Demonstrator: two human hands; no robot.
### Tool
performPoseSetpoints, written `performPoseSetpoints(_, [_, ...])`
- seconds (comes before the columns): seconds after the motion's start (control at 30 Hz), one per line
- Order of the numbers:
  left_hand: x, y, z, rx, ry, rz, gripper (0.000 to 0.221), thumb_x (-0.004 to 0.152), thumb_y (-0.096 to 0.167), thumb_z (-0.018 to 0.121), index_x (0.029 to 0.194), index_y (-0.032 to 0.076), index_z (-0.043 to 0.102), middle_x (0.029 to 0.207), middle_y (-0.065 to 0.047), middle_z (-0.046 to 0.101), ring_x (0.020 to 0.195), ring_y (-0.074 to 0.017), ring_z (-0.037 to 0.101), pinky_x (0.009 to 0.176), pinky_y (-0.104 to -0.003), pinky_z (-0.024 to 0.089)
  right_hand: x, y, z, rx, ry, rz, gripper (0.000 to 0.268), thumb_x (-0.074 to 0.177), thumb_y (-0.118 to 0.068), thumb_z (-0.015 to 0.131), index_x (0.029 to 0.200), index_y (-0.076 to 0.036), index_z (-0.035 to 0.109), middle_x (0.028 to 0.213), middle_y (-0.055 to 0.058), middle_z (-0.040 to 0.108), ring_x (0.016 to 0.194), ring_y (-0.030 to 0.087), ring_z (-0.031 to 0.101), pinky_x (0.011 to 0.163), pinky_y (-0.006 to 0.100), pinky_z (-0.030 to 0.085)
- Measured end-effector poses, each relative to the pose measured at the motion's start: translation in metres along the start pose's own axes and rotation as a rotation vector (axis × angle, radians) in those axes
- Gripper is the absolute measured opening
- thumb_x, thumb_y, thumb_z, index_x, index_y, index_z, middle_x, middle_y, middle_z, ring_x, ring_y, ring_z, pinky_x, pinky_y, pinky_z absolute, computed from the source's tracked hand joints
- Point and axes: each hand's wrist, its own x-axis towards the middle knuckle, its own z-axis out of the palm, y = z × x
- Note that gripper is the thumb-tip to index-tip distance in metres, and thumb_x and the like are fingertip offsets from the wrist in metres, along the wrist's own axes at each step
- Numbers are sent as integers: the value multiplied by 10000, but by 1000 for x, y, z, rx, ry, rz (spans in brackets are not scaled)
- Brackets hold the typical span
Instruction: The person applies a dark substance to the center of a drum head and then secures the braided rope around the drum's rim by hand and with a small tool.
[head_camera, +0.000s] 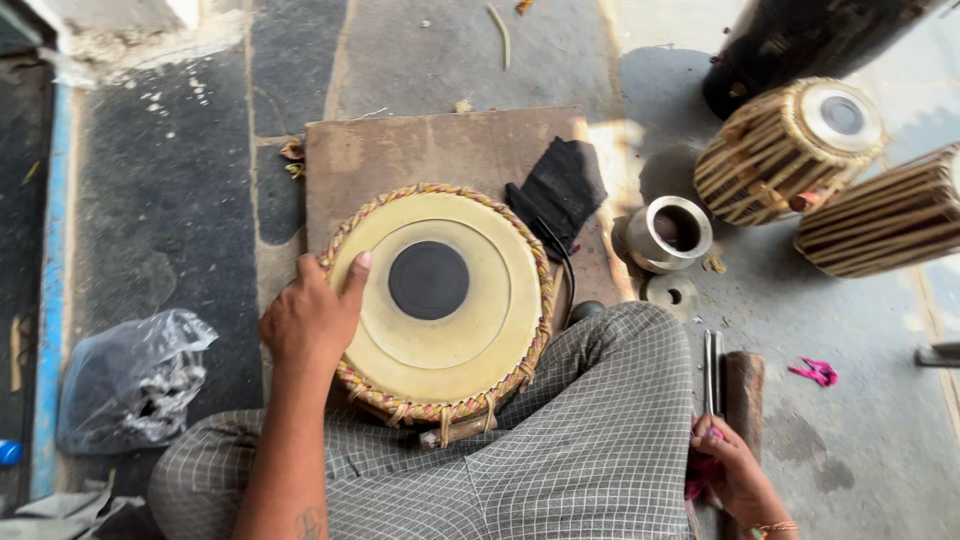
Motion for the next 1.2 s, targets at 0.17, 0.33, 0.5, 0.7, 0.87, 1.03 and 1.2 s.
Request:
performPoseSetpoints(0.17, [-3, -6, 3, -28, 45, 35, 844, 932, 806, 414, 1382, 106, 553, 1137, -278, 709, 1112, -483, 661, 931, -591, 490, -25, -38, 30, -450, 360, 186, 467, 853, -117, 661, 1317, -68, 651, 1126, 110, 758, 908, 170, 704, 772, 338, 595])
performPoseSetpoints(0.33, [1, -6, 5, -25, 27, 30, 878, 930, 811, 383, 1467, 128, 509, 1167, -264, 706, 1133, -465, 661, 960, -580, 486, -17, -40, 67, -528, 626, 71, 577, 902, -105, 645, 1463, -118, 509, 1158, 117, 732, 890, 196, 699, 727, 375, 588])
performPoseSetpoints(0.5, [1, -6, 5, -20, 1, 11, 888, 925, 816, 373, 1474, 132, 512, 1214, -237, 703, 1158, -451, 659, 959, -574, 498, -20, -10, 63, -180, 447, 269, 533, 939, -340, 602, 1346, -17, 486, 1079, 131, 739, 880, 189, 779, 775, 361, 658])
performPoseSetpoints(0.7, [3, -11, 12, -45, 41, 27, 886, 927, 819, 389, 1471, 133, 532, 1260, -224, 686, 1180, -456, 638, 972, -580, 483, -5, 45, 12, -77, 757, 202, 373, 994, -289, 587, 1233, -6, 629, 942, 108, 751, 760, 195, 702, 697, 339, 562])
performPoseSetpoints(0.87, [6, -9, 10, -46, 25, 10, 890, 919, 822, 379, 1476, 144, 527, 1251, -218, 689, 1182, -449, 639, 975, -584, 477, -4, 41, -1, -160, 385, 57, 222, 1032, -131, 652, 1115, 71, 616, 926, 98, 729, 764, 159, 689, 688, 332, 576])
performPoseSetpoints(1.03, [7, -13, 13, -39, 23, 21, 876, 936, 819, 363, 1480, 152, 529, 1235, -222, 697, 1182, -441, 648, 977, -576, 489, -24, 14, -1, -161, 294, 140, 229, 941, -88, 688, 1151, -7, 643, 1026, 105, 731, 832, 162, 726, 763, 346, 603])
performPoseSetpoints(1.2, [9, -12, 14, -38, 4, 8, 863, 935, 806, 361, 1476, 154, 524, 1225, -215, 701, 1171, -434, 656, 979, -581, 491, -41, -12, 13, -250, 357, 197, 385, 825, -118, 672, 1204, -59, 712, 1083, 147, 773, 837, 188, 753, 798, 375, 628])
